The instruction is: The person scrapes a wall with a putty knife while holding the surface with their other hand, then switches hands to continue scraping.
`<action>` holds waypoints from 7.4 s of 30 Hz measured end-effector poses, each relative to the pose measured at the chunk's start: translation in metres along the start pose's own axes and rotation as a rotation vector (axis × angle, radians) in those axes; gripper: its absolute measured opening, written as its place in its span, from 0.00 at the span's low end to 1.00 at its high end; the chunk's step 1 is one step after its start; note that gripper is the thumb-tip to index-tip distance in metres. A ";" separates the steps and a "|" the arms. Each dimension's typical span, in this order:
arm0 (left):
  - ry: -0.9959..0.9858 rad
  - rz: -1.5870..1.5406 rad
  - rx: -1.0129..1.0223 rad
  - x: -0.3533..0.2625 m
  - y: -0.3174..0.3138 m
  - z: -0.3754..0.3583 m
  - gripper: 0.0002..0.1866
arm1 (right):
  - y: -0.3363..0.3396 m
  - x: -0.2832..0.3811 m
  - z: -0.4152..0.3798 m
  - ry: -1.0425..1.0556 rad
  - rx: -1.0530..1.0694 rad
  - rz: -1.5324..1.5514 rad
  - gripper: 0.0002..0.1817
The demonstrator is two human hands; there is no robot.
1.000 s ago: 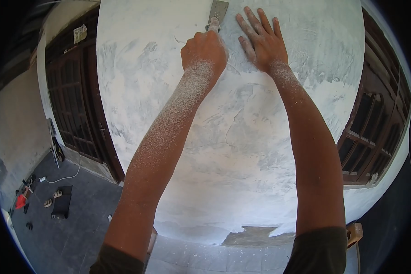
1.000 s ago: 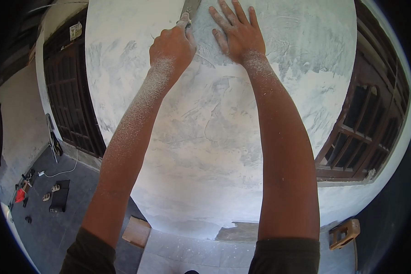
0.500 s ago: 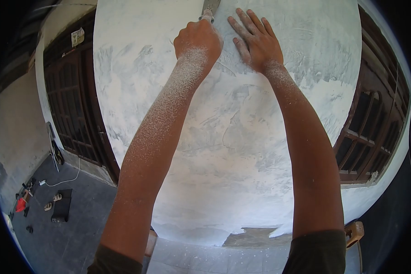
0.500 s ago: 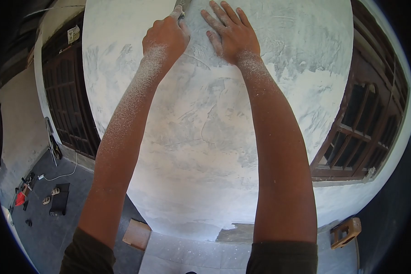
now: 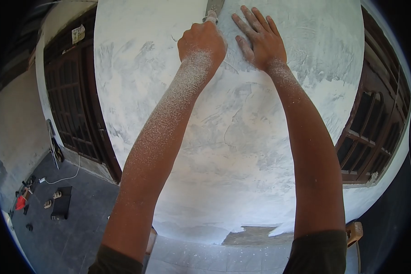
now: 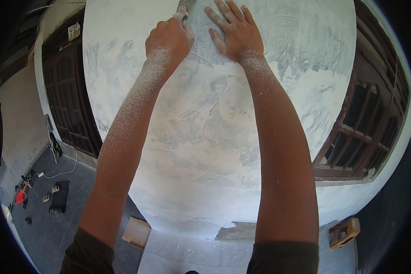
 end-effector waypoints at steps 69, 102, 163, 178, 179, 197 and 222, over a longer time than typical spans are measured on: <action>0.014 -0.160 -0.042 0.015 -0.009 -0.005 0.26 | 0.007 0.000 0.000 -0.037 -0.011 0.017 0.33; 0.015 -0.135 0.045 0.010 -0.004 0.003 0.27 | 0.014 0.002 0.000 -0.058 0.001 0.038 0.34; -0.049 -0.099 -0.039 0.002 0.001 0.029 0.27 | 0.011 0.002 -0.002 -0.086 0.000 0.043 0.38; -0.083 -0.062 -0.017 0.007 -0.004 0.009 0.26 | 0.007 0.000 -0.002 -0.081 -0.020 0.040 0.38; -0.047 -0.046 0.042 0.009 -0.005 -0.007 0.27 | 0.008 0.002 -0.003 -0.083 -0.020 0.046 0.38; -0.088 -0.058 -0.024 0.000 0.011 0.044 0.24 | 0.018 0.005 0.002 -0.128 0.146 -0.009 0.40; -0.047 -0.101 0.026 -0.009 0.009 0.033 0.28 | 0.015 0.001 0.000 -0.104 0.016 0.074 0.39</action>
Point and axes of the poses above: each hand's wrist, its own z-axis towards the middle knuckle, its own y-axis out of the back of the hand, x = y × z, the point moved 2 cm from there along z, towards the middle knuckle, and after that the axes turned 5 degrees about -z, right-handed, at the moved point
